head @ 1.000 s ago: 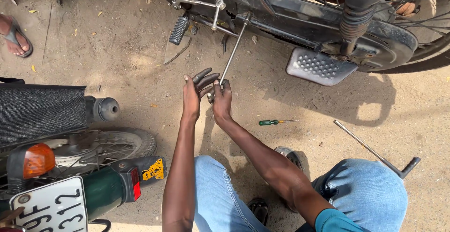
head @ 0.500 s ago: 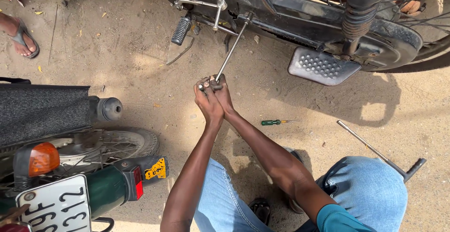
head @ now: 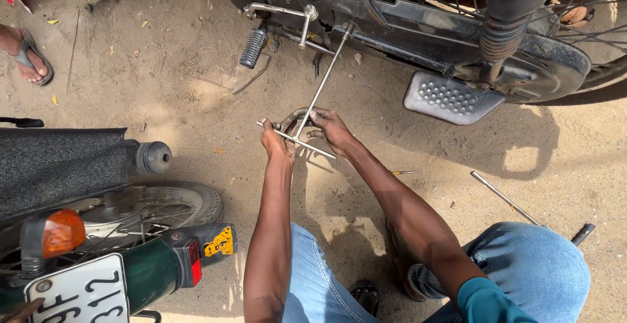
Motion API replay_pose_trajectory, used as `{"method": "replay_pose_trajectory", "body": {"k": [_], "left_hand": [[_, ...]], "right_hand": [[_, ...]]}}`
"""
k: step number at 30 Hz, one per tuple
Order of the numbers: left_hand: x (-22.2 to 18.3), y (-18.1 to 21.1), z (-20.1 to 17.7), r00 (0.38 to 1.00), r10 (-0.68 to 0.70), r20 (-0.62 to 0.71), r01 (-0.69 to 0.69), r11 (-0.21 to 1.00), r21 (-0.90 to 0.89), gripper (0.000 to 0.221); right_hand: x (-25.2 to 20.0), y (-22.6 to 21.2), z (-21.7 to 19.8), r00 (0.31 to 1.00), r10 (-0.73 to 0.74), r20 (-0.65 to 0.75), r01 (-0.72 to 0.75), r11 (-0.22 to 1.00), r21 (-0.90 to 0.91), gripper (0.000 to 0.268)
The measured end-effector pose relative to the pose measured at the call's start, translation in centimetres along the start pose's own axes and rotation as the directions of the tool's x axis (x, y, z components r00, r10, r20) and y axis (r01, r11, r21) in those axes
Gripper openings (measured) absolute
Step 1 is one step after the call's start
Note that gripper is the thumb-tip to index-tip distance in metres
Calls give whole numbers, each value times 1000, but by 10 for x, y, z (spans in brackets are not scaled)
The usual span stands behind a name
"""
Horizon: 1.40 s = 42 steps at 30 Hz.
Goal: Repairing a motorcycle by loosening and tightening bolts on the rear wheel and chain guard
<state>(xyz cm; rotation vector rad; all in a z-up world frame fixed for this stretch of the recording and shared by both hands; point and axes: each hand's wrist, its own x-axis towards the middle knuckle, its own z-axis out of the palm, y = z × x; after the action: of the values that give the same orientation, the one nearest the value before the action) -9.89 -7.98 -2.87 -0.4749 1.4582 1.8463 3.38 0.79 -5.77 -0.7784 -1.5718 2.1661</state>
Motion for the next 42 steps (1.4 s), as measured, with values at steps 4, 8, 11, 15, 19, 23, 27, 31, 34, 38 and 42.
{"method": "replay_pose_trajectory", "body": {"k": [4,8,11,15,19,23,27,31,34,38,42], "left_hand": [[40,-19,-23,998,48,-51,-17,871,491,45],[-22,21,-19,942,336,-10,-178,525,832,67],[-63,50,-31,617,667,417,-557,-5,831,68],[-108,73,-21,424,136,895,-812,-381,443,72],[-80,38,-42,393,158,906,-808,-411,422,39],[-45,12,-47,840,97,534,-543,140,828,28],[-55,21,-38,897,-31,441,-177,888,424,34],[-55,32,-52,178,620,764,-741,-426,518,60],[-77,34,-45,64,319,946,-836,-501,226,56],[-50,-5,-37,818,196,540,-562,468,682,25],[-58,16,-30,934,-63,351,-123,866,485,34]], "right_hand": [[-9,-11,10,952,237,-193,-159,924,348,29],[-4,-6,5,980,152,-131,-78,891,446,16],[-11,-13,3,973,133,-188,-54,926,373,15],[-1,-31,-7,988,75,-134,-43,972,230,21],[-8,-37,1,982,66,-177,-27,977,213,27],[-17,-63,11,958,113,-262,-88,991,105,25],[-6,-61,1,990,84,-112,-14,855,518,23],[4,-35,-12,980,138,-145,-57,887,458,16],[8,-35,-18,966,165,-201,-82,928,364,14],[9,-35,-11,973,129,-192,-50,929,368,18],[-2,-62,-9,983,122,-134,-49,891,451,23]]}}
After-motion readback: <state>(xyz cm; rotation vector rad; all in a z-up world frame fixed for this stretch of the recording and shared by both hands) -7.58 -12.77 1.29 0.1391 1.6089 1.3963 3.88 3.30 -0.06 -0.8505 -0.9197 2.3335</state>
